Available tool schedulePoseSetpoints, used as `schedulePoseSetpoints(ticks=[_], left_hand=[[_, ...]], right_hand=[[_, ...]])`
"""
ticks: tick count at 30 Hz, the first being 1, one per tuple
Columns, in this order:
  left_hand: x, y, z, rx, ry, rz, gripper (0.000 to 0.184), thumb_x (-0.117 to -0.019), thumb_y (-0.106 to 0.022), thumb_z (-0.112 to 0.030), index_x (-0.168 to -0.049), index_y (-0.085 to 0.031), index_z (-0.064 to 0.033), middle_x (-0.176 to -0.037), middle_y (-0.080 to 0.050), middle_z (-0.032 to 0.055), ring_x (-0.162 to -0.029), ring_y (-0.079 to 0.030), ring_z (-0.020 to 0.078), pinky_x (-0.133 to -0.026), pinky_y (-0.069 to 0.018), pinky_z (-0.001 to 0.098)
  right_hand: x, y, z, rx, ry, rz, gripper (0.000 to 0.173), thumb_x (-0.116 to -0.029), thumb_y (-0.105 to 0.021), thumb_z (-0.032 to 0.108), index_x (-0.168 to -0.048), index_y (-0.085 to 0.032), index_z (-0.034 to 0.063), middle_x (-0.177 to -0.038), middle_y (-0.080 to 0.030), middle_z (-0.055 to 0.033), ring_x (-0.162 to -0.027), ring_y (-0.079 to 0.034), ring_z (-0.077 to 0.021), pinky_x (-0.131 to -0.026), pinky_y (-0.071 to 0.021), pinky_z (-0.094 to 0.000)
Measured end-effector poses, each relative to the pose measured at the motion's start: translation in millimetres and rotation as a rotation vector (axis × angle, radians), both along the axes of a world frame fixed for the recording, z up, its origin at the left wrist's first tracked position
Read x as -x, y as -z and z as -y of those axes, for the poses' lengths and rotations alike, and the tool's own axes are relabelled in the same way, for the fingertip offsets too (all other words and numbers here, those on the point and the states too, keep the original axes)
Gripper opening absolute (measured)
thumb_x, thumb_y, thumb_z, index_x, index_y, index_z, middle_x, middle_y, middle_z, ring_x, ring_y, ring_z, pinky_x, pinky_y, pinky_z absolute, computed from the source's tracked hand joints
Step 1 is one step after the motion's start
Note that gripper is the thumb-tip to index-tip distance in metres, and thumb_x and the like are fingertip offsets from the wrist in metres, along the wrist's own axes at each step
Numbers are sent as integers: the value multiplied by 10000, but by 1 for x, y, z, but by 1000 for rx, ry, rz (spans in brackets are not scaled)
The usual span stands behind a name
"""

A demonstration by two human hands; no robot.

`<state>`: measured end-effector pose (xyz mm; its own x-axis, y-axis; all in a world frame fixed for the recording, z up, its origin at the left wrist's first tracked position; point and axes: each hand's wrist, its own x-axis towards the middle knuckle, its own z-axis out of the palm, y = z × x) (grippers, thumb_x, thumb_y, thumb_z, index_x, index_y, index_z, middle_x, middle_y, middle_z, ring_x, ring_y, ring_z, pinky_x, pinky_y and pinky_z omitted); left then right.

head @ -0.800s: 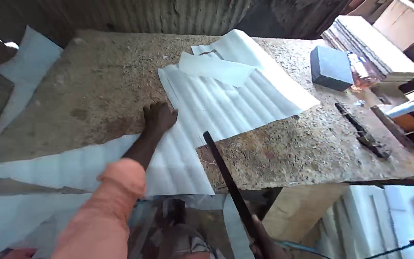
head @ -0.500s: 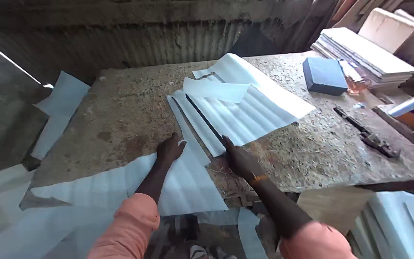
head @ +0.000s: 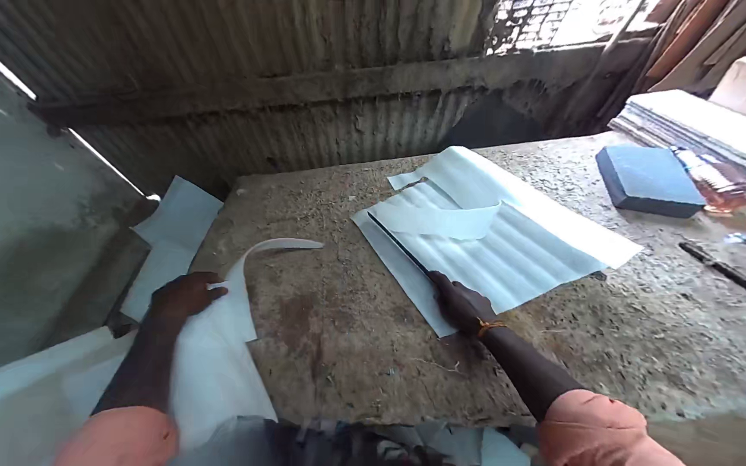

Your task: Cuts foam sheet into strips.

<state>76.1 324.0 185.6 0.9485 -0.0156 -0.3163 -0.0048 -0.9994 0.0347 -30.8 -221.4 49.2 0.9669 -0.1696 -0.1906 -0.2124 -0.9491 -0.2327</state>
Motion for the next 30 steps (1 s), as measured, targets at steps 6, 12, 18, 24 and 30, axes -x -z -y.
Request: schedulePoseSetpoints(ticks=[6,12,18,24,30], left_hand=[[28,-84,16,537,104,77,302,-1038,-616,-261,-1281,-679,-94,-1178,-714,125,-1051,-685,240,-960,-538,517],[52,-85,112,829,432,-66,194,-1017,-628,-128,-1184,-716,-81,-1057,-743,15,-894,-697,82,-842,-596,308],[32,-37,213,725,790,-453,234,-1010,-662,-235,-1185,-735,-98,-1072,-747,12,-959,-694,76,-905,-576,318],[48,2,285,232,1015,69,531,-899,-755,-482,-1371,-637,-268,-1237,-680,87,-1146,-636,303,-997,-488,572],[138,70,316,324,1163,-123,568,-1043,-534,-462,-1528,-495,-168,-1572,-488,42,-1457,-442,256,-1217,-298,548]], right_hand=[[-2,-8,-3,66,42,14,567,-988,-589,339,-1531,-426,362,-1221,-646,-209,-980,-675,-450,-715,-547,-645],[12,-64,-49,-691,-49,136,514,-1040,-545,471,-1465,-541,183,-1339,-641,-88,-1191,-630,-259,-965,-537,-522],[36,-115,-82,-1517,-120,33,253,-1036,-584,246,-1193,-620,51,-982,-700,-58,-795,-663,-119,-664,-555,-273],[82,-71,-47,-1508,380,235,181,-1020,-626,139,-1151,-593,19,-847,-689,-114,-617,-644,-144,-547,-558,-270],[131,-23,-15,-1404,674,252,314,-970,-671,44,-1260,-561,-4,-961,-712,-155,-751,-728,-232,-691,-649,-389]])
